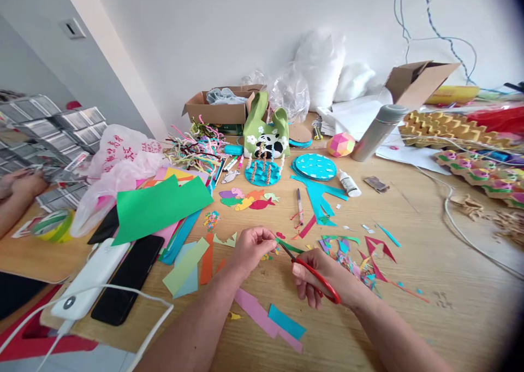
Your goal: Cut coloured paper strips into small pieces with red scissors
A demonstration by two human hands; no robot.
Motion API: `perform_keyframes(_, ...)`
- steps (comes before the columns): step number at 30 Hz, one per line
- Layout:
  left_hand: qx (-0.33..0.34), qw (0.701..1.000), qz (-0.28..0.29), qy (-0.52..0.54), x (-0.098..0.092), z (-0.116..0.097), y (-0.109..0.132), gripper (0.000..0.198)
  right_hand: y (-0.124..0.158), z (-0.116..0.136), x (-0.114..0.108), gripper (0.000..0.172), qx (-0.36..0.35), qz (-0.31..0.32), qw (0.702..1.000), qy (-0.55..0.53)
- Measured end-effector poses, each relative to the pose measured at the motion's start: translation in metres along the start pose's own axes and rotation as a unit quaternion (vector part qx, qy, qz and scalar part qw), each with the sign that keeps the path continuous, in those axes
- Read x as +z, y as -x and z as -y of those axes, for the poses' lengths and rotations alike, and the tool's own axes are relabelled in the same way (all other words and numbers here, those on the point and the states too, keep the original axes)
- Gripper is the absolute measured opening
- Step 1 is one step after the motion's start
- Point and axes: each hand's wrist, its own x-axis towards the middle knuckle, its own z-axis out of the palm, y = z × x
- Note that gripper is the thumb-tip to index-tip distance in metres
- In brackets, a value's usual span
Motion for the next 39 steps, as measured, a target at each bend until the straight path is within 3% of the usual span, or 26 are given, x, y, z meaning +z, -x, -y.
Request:
perform_keyframes(25, -0.002, 0.999, 0.039, -0.011, 0.000, 0.002, 0.002, 0.010, -0.005, -0.003, 0.004, 0.042, 0.007, -0.021, 1.000, -0.008)
perform_keyframes(39, 0.010, 0.998, 0.012, 0.057, 0.005, 0.008, 0.000, 0.019, -0.010, -0.009, 0.012, 0.048, -0.016, -0.043, 0.997, -0.066)
